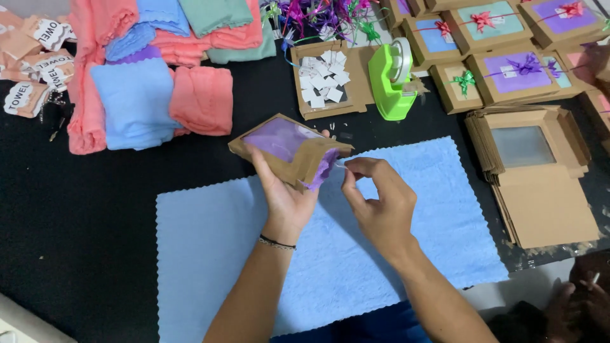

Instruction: Folding a towel and placing it into a small cardboard gift box, then decorating the box with a ribbon and tape.

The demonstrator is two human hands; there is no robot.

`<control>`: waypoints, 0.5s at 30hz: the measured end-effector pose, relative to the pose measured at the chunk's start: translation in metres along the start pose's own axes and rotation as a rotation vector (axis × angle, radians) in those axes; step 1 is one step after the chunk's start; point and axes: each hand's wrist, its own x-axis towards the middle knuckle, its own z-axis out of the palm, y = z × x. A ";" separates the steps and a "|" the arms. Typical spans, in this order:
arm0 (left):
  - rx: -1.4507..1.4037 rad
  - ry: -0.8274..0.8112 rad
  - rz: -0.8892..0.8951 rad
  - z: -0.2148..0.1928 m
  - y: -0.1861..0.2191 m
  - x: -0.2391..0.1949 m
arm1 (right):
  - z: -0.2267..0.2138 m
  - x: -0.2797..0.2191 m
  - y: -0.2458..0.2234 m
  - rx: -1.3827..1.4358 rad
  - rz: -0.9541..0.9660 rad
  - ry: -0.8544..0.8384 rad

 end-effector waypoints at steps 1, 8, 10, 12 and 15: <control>0.003 0.000 -0.002 0.005 0.002 -0.004 | 0.000 0.002 -0.001 -0.001 0.003 0.003; 0.047 -0.027 -0.059 0.021 0.000 -0.015 | 0.004 0.020 -0.002 -0.030 -0.372 0.004; 0.044 -0.004 -0.045 0.022 -0.004 -0.017 | 0.003 0.024 -0.001 -0.033 -0.465 0.044; 0.005 -0.025 -0.044 0.024 -0.006 -0.021 | 0.002 0.026 0.002 -0.100 -0.592 0.075; 0.019 -0.010 -0.075 0.019 -0.005 -0.020 | 0.003 0.028 0.006 -0.150 -0.669 0.116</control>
